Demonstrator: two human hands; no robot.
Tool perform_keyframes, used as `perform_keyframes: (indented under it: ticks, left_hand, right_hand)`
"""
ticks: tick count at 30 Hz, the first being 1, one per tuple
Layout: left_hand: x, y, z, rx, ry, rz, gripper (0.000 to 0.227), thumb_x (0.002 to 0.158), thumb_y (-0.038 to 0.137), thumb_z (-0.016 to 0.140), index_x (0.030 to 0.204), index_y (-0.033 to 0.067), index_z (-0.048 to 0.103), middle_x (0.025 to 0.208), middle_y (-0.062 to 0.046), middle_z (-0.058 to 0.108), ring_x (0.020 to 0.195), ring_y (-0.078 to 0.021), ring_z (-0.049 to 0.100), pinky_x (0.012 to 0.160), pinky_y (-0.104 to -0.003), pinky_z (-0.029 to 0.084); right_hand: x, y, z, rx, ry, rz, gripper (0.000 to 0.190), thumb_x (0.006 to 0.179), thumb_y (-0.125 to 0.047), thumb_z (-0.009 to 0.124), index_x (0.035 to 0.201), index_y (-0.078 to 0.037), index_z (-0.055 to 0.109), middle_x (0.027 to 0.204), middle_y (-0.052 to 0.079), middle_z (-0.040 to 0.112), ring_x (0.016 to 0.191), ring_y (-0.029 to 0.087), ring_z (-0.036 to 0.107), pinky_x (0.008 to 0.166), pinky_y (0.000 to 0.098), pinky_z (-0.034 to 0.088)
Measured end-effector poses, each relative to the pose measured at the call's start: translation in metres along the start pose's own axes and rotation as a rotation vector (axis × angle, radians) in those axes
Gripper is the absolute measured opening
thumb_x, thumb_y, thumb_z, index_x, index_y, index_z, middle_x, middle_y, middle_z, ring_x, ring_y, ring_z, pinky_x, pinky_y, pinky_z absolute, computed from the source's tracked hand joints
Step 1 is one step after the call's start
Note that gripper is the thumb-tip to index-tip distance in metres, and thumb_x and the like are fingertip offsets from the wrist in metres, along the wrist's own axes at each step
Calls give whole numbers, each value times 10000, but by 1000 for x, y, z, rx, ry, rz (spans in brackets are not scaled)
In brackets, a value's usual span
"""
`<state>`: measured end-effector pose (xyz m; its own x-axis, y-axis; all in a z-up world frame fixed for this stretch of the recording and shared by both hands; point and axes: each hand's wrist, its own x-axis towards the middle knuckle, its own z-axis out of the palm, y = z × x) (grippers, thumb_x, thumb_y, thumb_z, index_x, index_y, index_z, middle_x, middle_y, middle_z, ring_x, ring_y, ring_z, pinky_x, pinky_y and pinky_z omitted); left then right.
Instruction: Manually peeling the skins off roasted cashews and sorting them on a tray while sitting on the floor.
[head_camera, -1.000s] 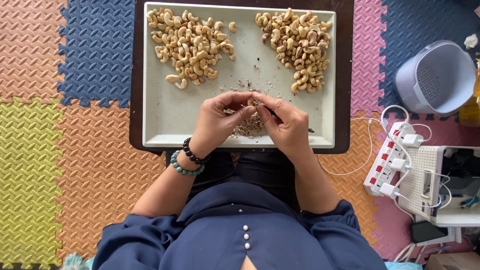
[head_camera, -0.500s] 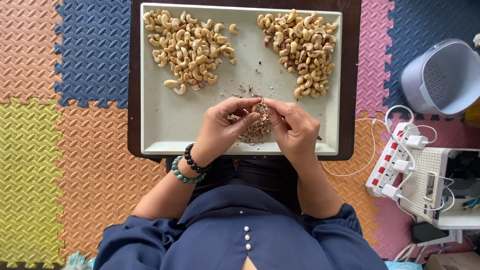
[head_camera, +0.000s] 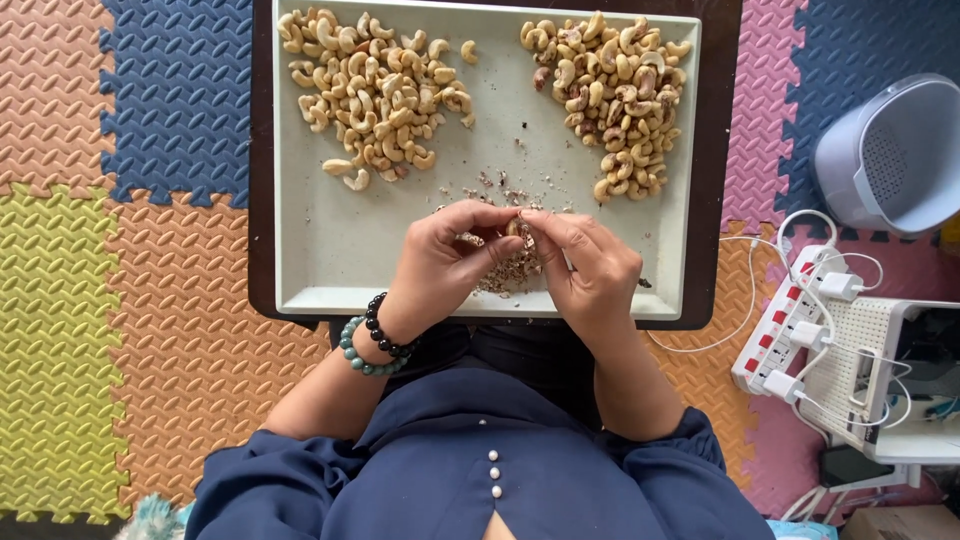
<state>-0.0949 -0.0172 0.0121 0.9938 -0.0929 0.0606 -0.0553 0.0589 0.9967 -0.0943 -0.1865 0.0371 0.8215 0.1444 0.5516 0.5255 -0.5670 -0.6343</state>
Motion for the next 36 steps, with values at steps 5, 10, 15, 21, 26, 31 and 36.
perform_keyframes:
  ticks: [5, 10, 15, 21, 26, 31, 36]
  left_hand:
    - [-1, 2, 4, -26, -10, -9, 232, 903, 88, 804, 1126, 47, 753, 915, -85, 762, 803, -113, 711, 592, -211, 620]
    - [-7, 2, 8, -158, 11, -104, 274, 931, 111, 779, 1178, 3, 729, 954, -120, 766, 802, -114, 693, 576, -216, 619]
    - [-12, -1, 10, -263, 27, -177, 279, 916, 111, 795, 1146, -29, 722, 920, -126, 760, 782, -103, 686, 546, -211, 612]
    - [-15, -3, 10, -219, 25, -122, 278, 909, 92, 797, 1144, -36, 722, 882, -150, 757, 741, -112, 667, 532, -217, 598]
    - [-14, 5, 4, -78, 35, -2, 221, 976, 103, 730, 1194, 75, 741, 1009, -111, 754, 790, -111, 685, 565, -230, 616]
    - [-15, 2, 5, -70, 73, 30, 252, 991, 111, 718, 1238, 62, 713, 1000, -136, 745, 799, -154, 707, 603, -266, 640]
    - [-15, -6, 6, -302, 129, -18, 179, 967, 49, 724, 1124, -36, 716, 1010, -170, 756, 863, -181, 751, 710, -302, 671]
  right_hand:
    - [-4, 4, -2, 172, 16, 135, 124, 978, -39, 732, 1074, -84, 796, 826, 79, 734, 601, 157, 618, 545, 297, 510]
    - [-9, 4, -1, 223, 34, 120, 160, 972, -62, 741, 1126, -68, 782, 822, 92, 727, 549, 114, 548, 491, 266, 455]
    - [-6, -2, -1, 98, 49, -17, 172, 930, 14, 767, 1087, -49, 799, 917, 127, 781, 570, 215, 633, 487, 296, 478]
    - [-8, -4, 1, 76, 65, -42, 141, 940, 27, 759, 1053, -48, 799, 906, 122, 769, 707, 269, 719, 599, 334, 551]
    - [-13, -1, 0, 197, 56, 52, 100, 968, -19, 743, 1051, -47, 791, 884, 132, 759, 697, 229, 710, 581, 316, 535]
    - [-16, -4, -2, 172, 30, 32, 116, 965, -50, 748, 1066, -71, 802, 873, 111, 768, 633, 189, 676, 551, 279, 514]
    - [-19, -8, 0, 193, 21, 42, 110, 948, -51, 766, 1049, -69, 806, 845, 131, 762, 623, 218, 685, 512, 292, 504]
